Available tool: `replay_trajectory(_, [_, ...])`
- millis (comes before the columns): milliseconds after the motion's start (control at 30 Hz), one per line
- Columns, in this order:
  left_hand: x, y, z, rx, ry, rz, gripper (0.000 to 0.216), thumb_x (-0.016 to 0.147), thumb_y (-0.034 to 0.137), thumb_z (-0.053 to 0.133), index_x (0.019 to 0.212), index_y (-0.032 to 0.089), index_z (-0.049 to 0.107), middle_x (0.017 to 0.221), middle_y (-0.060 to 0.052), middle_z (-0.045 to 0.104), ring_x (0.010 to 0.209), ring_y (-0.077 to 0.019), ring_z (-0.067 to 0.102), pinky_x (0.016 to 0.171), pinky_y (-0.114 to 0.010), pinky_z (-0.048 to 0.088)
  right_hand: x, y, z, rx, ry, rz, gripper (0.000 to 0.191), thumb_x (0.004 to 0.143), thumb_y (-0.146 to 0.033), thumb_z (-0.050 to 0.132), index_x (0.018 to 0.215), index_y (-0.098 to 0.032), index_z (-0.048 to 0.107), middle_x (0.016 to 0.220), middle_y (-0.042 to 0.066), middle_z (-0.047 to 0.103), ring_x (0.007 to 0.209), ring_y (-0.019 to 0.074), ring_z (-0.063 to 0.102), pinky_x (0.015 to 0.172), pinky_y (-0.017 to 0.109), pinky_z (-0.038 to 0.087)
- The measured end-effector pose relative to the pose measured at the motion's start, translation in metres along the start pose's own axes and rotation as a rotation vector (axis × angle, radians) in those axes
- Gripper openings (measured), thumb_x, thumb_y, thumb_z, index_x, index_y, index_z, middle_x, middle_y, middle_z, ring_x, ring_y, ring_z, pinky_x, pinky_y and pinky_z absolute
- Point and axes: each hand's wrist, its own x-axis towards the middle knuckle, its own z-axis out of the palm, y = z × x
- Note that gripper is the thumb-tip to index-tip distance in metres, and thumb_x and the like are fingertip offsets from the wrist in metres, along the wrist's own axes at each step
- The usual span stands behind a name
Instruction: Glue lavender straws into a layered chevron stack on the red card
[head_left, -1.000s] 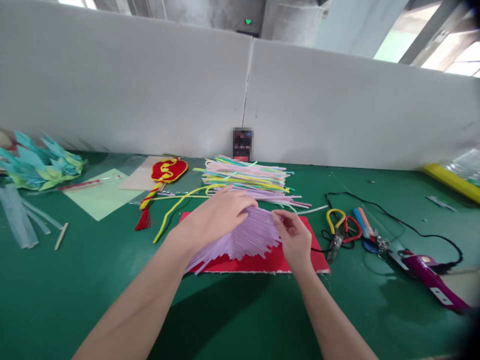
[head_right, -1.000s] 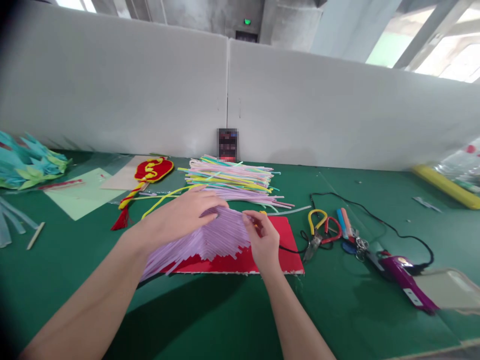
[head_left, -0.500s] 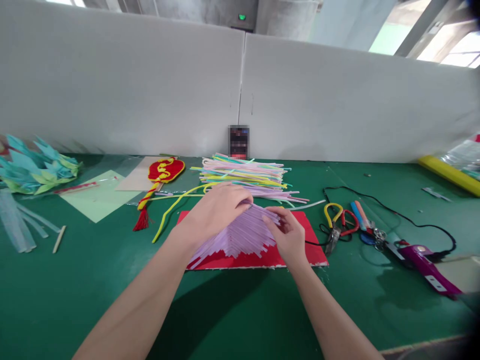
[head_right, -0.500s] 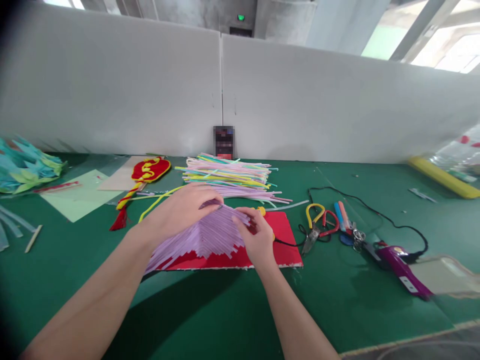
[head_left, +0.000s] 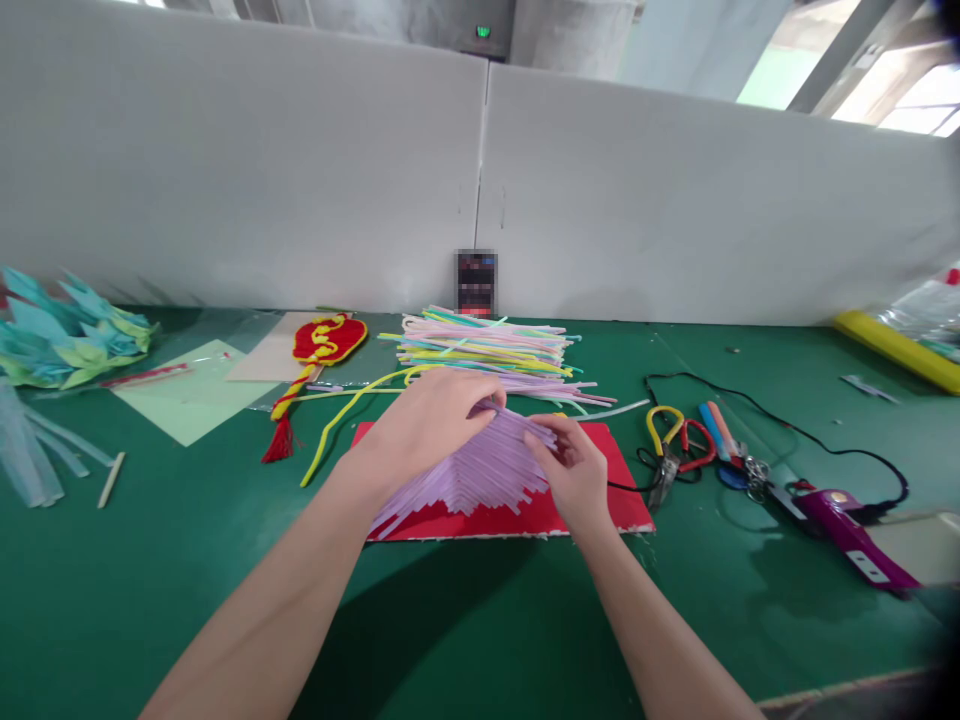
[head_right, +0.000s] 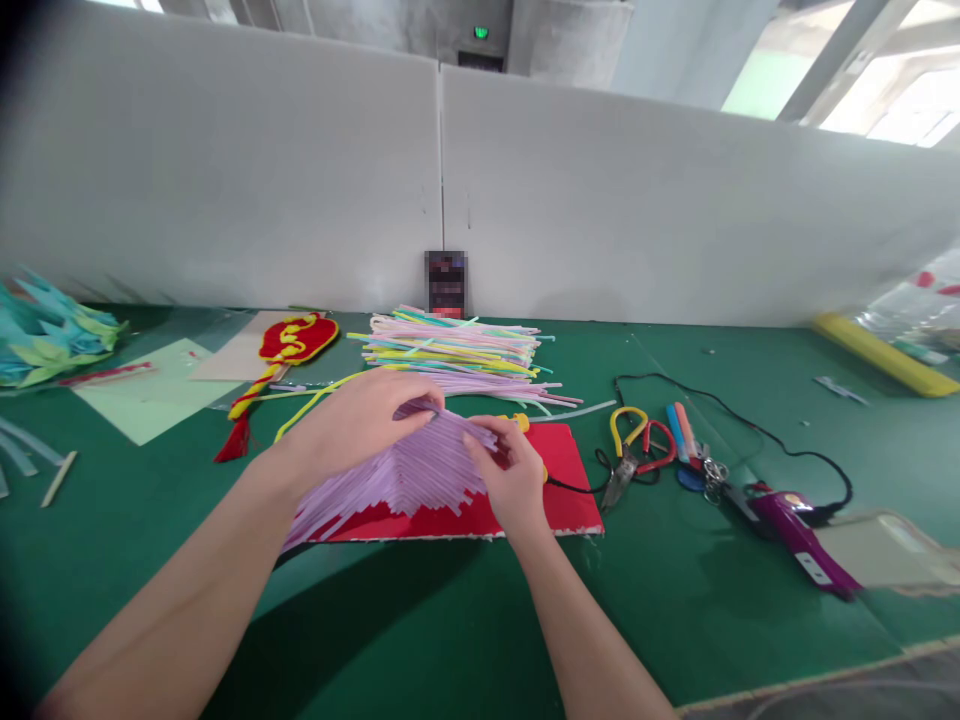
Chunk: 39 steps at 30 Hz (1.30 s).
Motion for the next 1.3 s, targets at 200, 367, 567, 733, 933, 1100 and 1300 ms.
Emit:
replay_trajectory(200, [0.001, 0.002, -0.001, 0.016, -0.008, -0.006, 0.017, 0.085, 0.012, 0.047, 0.081, 0.020, 0.061, 0.087, 0.000, 0.067, 0.077, -0.0161, 0.058, 0.066, -0.027, 0.039, -0.001, -0.001, 0.001, -0.002, -0.002, -0.005, 0.019, 0.076, -0.034, 0.068, 0.092, -0.023, 0.067, 0.090, 0.005, 0.070, 0.083, 0.0182, 0.066, 0.076, 0.033, 0.055])
replay_trajectory(367, [0.002, 0.003, -0.001, 0.025, -0.013, -0.005, 0.018, 0.085, 0.011, 0.046, 0.079, 0.020, 0.060, 0.086, 0.002, 0.067, 0.075, -0.0156, 0.057, 0.065, -0.027, 0.038, -0.001, 0.000, 0.000, 0.001, -0.011, -0.021, 0.018, 0.077, -0.032, 0.067, 0.093, -0.023, 0.067, 0.092, 0.005, 0.070, 0.085, 0.0184, 0.066, 0.077, 0.034, 0.055])
replay_trajectory(567, [0.001, 0.005, -0.003, 0.036, -0.010, -0.038, 0.016, 0.086, 0.012, 0.046, 0.084, 0.021, 0.059, 0.087, 0.000, 0.067, 0.078, -0.0172, 0.058, 0.068, -0.029, 0.039, -0.001, 0.003, 0.000, 0.005, -0.011, -0.047, 0.018, 0.078, -0.029, 0.067, 0.094, -0.023, 0.066, 0.094, 0.005, 0.069, 0.087, 0.0179, 0.065, 0.078, 0.033, 0.055])
replay_trajectory(733, [0.000, 0.006, -0.003, 0.048, -0.039, -0.039, 0.017, 0.086, 0.009, 0.045, 0.087, 0.020, 0.057, 0.091, 0.000, 0.067, 0.084, -0.0185, 0.059, 0.074, -0.031, 0.041, -0.003, 0.002, 0.001, -0.006, -0.002, -0.064, 0.021, 0.078, -0.026, 0.066, 0.099, -0.023, 0.064, 0.096, 0.005, 0.069, 0.087, 0.0177, 0.066, 0.075, 0.031, 0.055])
replay_trajectory(933, [-0.001, 0.002, 0.004, 0.075, -0.056, 0.012, 0.018, 0.090, 0.009, 0.041, 0.087, 0.020, 0.055, 0.091, -0.001, 0.065, 0.088, -0.0193, 0.058, 0.079, -0.033, 0.041, -0.005, 0.006, 0.002, -0.027, 0.022, -0.064, 0.028, 0.077, -0.024, 0.067, 0.105, -0.025, 0.062, 0.098, 0.004, 0.069, 0.087, 0.0168, 0.067, 0.074, 0.029, 0.056])
replay_trajectory(1100, [-0.001, 0.000, 0.009, 0.127, -0.059, 0.053, 0.020, 0.090, 0.007, 0.038, 0.089, 0.019, 0.054, 0.090, -0.002, 0.065, 0.086, -0.0193, 0.057, 0.084, -0.035, 0.039, -0.005, 0.006, 0.002, -0.045, 0.031, -0.054, 0.031, 0.077, -0.025, 0.067, 0.107, -0.023, 0.061, 0.097, 0.005, 0.070, 0.088, 0.0175, 0.067, 0.076, 0.031, 0.056])
replay_trajectory(1300, [0.001, 0.004, 0.001, 0.098, -0.054, 0.012, 0.019, 0.089, 0.008, 0.040, 0.084, 0.019, 0.055, 0.087, -0.001, 0.064, 0.086, -0.0190, 0.056, 0.081, -0.033, 0.039, -0.003, 0.001, -0.001, -0.035, 0.013, -0.029, 0.023, 0.076, -0.029, 0.068, 0.099, -0.023, 0.065, 0.097, 0.005, 0.070, 0.088, 0.0180, 0.066, 0.076, 0.031, 0.056])
